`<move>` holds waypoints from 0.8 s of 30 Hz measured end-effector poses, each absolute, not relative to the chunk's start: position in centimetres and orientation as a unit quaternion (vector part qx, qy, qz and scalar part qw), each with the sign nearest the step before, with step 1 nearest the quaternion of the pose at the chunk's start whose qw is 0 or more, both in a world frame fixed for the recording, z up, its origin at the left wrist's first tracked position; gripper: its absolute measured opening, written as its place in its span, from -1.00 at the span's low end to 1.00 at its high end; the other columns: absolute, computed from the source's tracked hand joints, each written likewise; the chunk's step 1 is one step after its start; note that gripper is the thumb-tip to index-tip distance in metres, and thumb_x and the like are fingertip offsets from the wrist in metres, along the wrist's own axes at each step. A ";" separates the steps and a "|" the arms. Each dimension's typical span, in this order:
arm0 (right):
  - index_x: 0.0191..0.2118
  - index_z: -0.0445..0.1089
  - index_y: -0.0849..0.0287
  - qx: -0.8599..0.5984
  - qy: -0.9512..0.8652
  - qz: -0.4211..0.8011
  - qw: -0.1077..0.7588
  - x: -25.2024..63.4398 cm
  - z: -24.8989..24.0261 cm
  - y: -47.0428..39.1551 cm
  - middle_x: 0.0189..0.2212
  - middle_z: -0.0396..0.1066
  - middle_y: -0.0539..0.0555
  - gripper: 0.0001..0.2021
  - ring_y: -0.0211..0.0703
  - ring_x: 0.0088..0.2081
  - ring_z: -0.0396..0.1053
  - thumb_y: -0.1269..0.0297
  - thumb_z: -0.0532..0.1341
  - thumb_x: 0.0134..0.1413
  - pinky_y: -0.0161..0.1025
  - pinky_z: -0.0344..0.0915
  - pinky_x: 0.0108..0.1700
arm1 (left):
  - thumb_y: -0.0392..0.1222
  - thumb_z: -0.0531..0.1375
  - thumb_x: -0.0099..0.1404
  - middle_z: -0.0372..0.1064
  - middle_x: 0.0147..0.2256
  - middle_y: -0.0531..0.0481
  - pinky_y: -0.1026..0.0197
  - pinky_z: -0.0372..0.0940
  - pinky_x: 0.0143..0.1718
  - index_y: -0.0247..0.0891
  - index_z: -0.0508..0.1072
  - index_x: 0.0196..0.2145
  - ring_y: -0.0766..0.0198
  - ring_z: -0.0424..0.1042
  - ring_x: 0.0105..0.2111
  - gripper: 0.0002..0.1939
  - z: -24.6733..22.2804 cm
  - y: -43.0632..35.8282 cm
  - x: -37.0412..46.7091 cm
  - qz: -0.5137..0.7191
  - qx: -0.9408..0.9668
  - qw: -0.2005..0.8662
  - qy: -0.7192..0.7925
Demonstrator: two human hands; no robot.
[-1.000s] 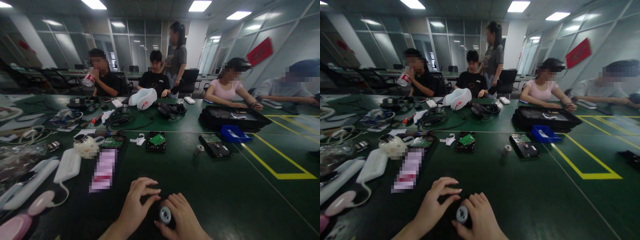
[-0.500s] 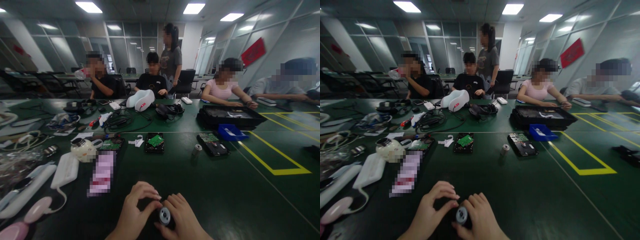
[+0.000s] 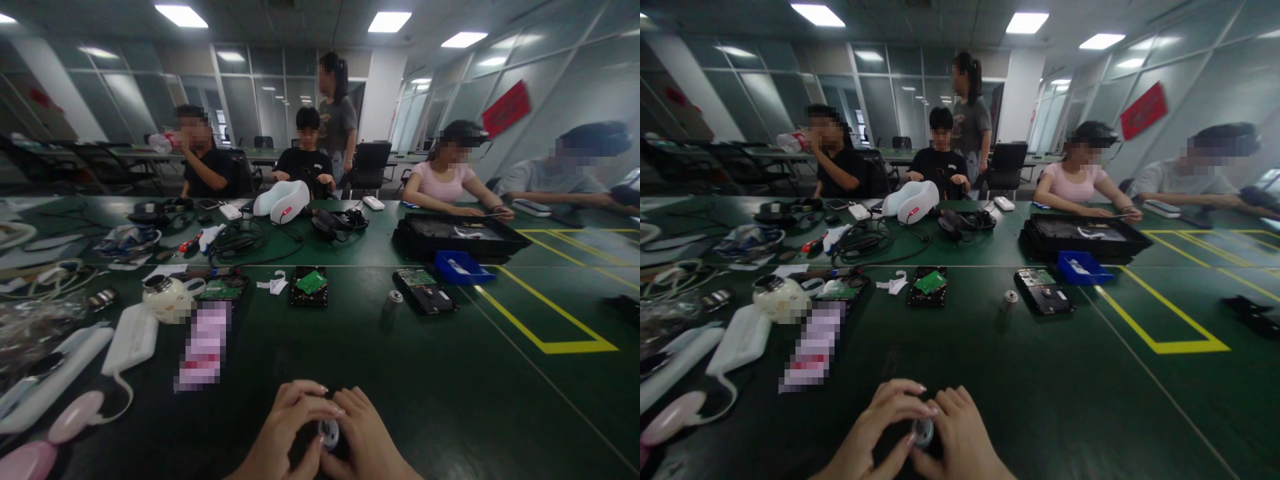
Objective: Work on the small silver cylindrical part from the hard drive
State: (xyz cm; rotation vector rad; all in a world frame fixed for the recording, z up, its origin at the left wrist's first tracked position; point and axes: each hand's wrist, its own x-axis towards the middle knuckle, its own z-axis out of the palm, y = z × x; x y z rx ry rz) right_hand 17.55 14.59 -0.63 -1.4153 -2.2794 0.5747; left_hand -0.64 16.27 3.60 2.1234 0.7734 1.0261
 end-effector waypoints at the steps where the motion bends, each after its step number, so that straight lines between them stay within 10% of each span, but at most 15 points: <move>1: -0.27 0.36 0.13 -0.503 -0.816 0.206 0.196 17.6 -0.6 14.6 -0.33 0.40 0.09 -0.78 -0.01 -0.27 0.32 0.17 0.24 -0.06 -0.05 0.13 -0.10 | -0.46 0.13 0.11 0.42 -0.11 -0.08 0.05 0.31 -0.02 -0.12 0.42 -0.03 0.06 0.35 -0.03 -0.53 3.7 16.2 -0.7 0.395 0.806 0.322 0.303; 17: -0.26 0.36 0.11 -0.509 -0.819 0.202 0.171 17.3 0.5 14.7 -0.33 0.40 0.05 -0.77 -0.05 -0.27 0.32 0.08 0.25 0.04 -0.12 0.12 -0.16 | -0.28 0.31 0.21 0.47 -0.39 0.02 0.16 0.37 -0.28 -0.17 0.52 -0.36 0.15 0.46 -0.32 -0.95 2.5 17.7 -0.9 0.464 0.745 0.247 0.410; 24: -0.25 0.36 0.10 -0.511 -0.813 0.211 0.180 17.3 0.8 14.6 -0.31 0.42 0.04 -0.77 -0.04 -0.24 0.33 0.09 0.27 0.04 -0.13 0.12 -0.13 | -0.50 0.35 -0.02 0.52 -0.20 -0.01 -0.02 0.31 -0.11 -0.10 0.57 -0.28 0.02 0.43 -0.15 -0.62 0.4 18.8 -1.1 0.345 0.734 0.269 0.520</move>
